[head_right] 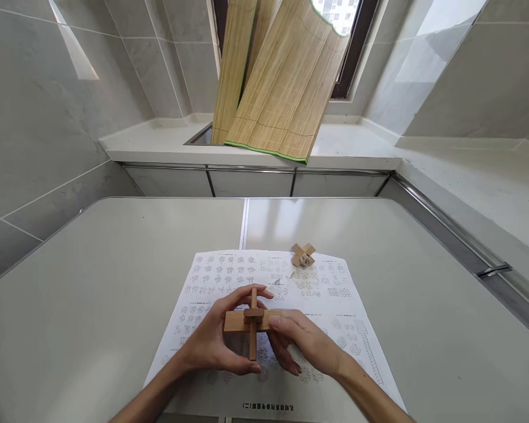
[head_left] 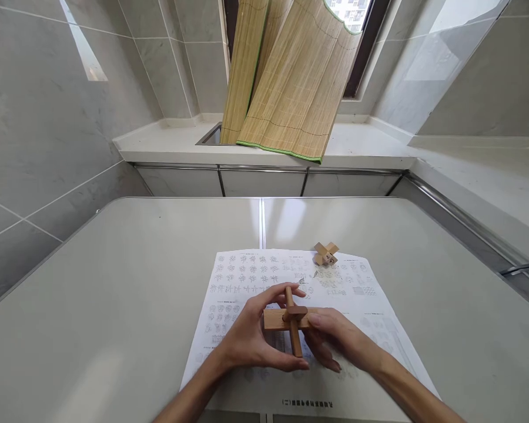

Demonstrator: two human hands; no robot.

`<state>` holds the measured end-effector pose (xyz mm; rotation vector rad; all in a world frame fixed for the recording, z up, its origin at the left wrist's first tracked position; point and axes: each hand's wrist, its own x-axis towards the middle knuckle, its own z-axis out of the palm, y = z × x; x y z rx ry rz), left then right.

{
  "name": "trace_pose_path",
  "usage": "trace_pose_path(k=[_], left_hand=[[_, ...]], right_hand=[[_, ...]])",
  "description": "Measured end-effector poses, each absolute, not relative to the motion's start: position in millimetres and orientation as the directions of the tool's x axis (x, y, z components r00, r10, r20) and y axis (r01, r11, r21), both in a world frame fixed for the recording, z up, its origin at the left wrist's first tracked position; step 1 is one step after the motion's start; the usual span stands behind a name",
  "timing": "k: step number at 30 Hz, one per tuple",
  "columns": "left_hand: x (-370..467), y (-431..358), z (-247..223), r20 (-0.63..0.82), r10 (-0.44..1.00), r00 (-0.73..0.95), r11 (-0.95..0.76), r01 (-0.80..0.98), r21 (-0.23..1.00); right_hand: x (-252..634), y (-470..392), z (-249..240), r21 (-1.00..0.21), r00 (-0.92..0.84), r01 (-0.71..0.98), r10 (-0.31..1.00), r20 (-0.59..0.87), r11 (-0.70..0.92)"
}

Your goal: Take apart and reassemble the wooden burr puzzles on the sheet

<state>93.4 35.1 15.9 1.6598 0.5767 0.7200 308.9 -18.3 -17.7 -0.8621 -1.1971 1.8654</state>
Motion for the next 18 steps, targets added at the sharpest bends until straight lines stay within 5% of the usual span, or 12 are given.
trace_pose_path(k=[9,18], left_hand=[[91,37,11,0.173,0.724,0.668,-0.249,0.018,0.968],[91,39,3,0.171,0.774,0.610,-0.410,0.276,0.870]], right_hand=[[308,-17,-18,-0.916,-0.411,-0.240,0.888,-0.205,-0.322],[303,-11,-8,-0.971,-0.193,-0.014,0.953,-0.234,-0.241]])
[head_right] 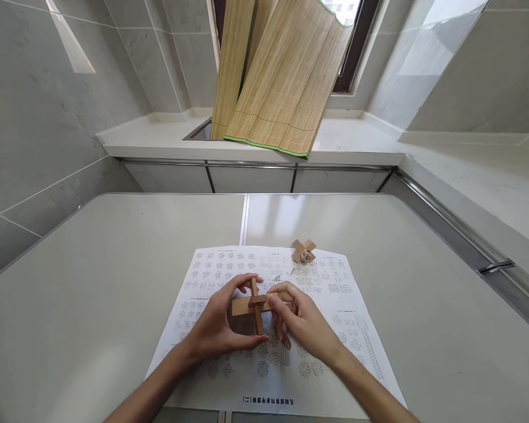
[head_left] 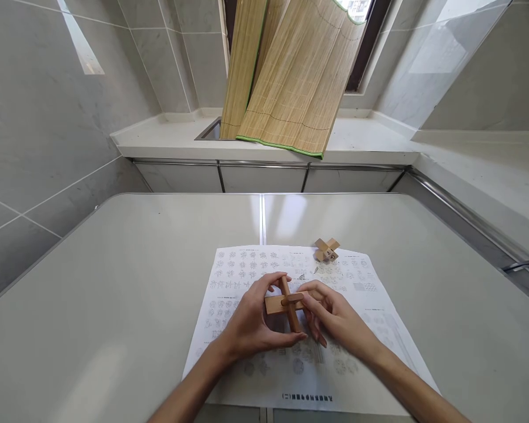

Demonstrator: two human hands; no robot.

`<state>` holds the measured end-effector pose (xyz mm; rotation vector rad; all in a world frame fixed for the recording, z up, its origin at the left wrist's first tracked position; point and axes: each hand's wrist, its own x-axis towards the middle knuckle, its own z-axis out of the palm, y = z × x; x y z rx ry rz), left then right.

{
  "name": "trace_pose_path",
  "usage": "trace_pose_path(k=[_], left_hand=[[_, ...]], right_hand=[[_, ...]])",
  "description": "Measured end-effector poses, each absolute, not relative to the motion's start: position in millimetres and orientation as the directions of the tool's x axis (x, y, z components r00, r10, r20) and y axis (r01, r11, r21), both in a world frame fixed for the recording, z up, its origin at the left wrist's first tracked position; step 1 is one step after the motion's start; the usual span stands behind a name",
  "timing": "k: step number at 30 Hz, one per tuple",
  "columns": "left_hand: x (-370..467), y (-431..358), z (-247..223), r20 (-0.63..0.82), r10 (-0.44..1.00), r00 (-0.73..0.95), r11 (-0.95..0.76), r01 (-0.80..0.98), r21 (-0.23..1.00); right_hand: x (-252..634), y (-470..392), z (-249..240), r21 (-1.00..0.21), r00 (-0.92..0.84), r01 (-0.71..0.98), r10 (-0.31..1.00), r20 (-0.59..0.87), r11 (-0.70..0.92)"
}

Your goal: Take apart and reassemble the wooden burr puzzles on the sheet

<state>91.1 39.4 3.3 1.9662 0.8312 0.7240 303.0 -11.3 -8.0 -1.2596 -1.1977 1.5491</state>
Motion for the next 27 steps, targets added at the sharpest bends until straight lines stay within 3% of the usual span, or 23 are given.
trace_pose_path(k=[27], left_hand=[[90.1,41.8,-4.7,0.176,0.757,0.630,-0.462,0.324,0.826]], right_hand=[[306.7,-10.7,-1.1,-0.973,-0.160,0.066,0.961,-0.227,-0.219]])
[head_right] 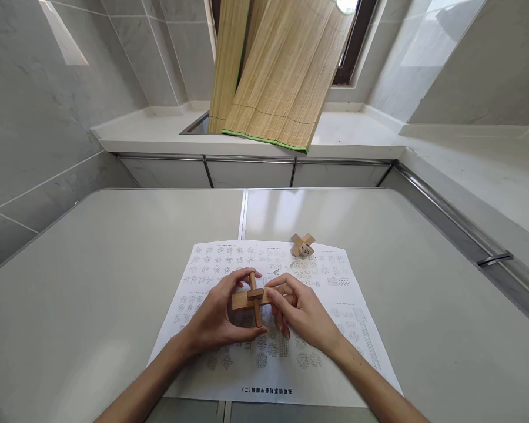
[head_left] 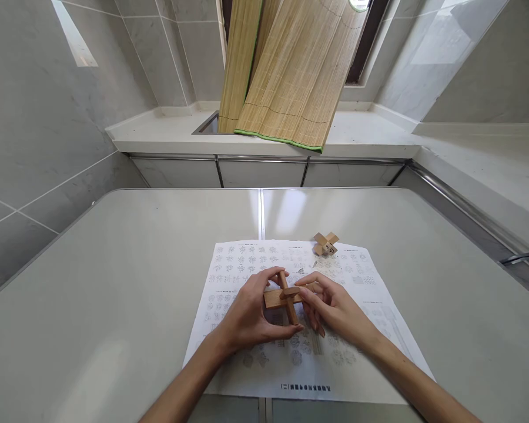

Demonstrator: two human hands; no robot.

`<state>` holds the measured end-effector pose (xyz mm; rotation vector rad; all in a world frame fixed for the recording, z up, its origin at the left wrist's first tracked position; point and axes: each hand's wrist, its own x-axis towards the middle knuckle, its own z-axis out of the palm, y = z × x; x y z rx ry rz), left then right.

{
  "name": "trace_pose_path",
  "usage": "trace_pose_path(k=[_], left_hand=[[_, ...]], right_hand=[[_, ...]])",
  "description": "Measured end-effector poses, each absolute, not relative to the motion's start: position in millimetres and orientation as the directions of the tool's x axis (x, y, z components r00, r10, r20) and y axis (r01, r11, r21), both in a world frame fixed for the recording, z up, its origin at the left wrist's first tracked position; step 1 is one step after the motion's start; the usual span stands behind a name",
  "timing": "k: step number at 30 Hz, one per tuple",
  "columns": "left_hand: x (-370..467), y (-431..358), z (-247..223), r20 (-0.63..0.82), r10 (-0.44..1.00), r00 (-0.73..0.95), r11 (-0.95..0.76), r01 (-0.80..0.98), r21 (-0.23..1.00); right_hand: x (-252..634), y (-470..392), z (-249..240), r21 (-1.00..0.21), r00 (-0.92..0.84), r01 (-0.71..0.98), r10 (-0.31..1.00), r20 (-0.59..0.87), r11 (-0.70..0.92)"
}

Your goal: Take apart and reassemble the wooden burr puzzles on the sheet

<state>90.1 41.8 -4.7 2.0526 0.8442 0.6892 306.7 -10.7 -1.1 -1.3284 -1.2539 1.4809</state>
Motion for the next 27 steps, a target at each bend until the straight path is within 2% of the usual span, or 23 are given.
trace_pose_path(k=[27], left_hand=[[91.0,42.0,-1.4,0.153,0.734,0.662,-0.463,0.322,0.826]], right_hand=[[308.4,-11.4,-3.0,-0.972,-0.171,0.096,0.958,-0.230,-0.216]])
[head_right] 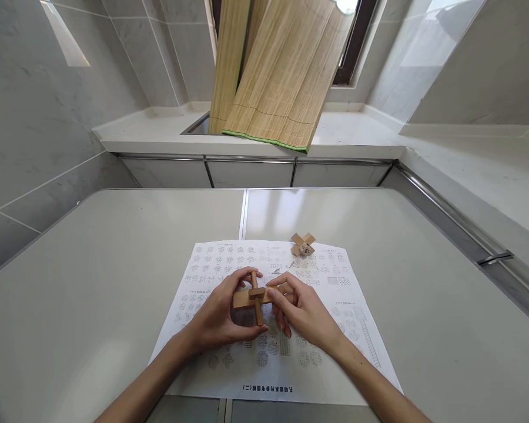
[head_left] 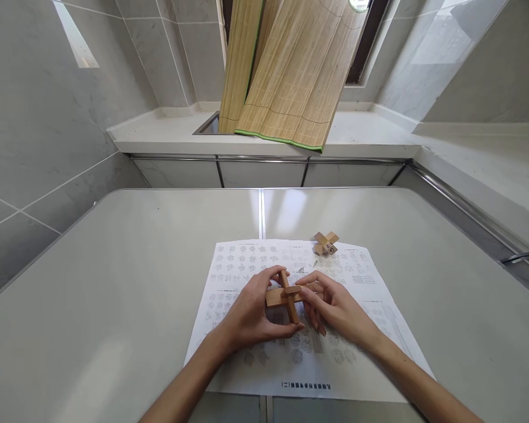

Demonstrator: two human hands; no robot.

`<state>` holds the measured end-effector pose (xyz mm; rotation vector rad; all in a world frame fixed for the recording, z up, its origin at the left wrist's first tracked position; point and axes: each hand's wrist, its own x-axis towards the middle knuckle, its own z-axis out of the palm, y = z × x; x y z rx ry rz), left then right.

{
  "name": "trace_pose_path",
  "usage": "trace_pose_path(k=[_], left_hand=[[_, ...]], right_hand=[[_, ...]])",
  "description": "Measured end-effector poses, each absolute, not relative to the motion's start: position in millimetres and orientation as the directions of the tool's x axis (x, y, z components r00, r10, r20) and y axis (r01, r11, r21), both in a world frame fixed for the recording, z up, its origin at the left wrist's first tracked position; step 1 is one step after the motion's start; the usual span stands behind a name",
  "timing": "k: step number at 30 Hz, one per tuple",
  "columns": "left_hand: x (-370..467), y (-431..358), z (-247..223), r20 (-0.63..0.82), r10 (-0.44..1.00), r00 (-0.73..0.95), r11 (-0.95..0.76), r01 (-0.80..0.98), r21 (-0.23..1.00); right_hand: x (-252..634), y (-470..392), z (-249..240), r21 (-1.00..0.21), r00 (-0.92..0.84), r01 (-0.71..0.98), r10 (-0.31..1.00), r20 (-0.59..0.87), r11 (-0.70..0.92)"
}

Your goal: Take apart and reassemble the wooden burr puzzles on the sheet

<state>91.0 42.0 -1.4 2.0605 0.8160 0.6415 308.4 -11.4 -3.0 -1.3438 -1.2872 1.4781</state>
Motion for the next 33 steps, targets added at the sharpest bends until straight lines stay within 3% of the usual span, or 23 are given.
trace_pose_path(k=[33], left_hand=[[89.4,41.0,-2.7,0.159,0.713,0.682,-0.496,0.331,0.803]], right_hand=[[308.6,-11.6,-1.7,-0.972,-0.193,0.093,0.954,-0.230,-0.216]])
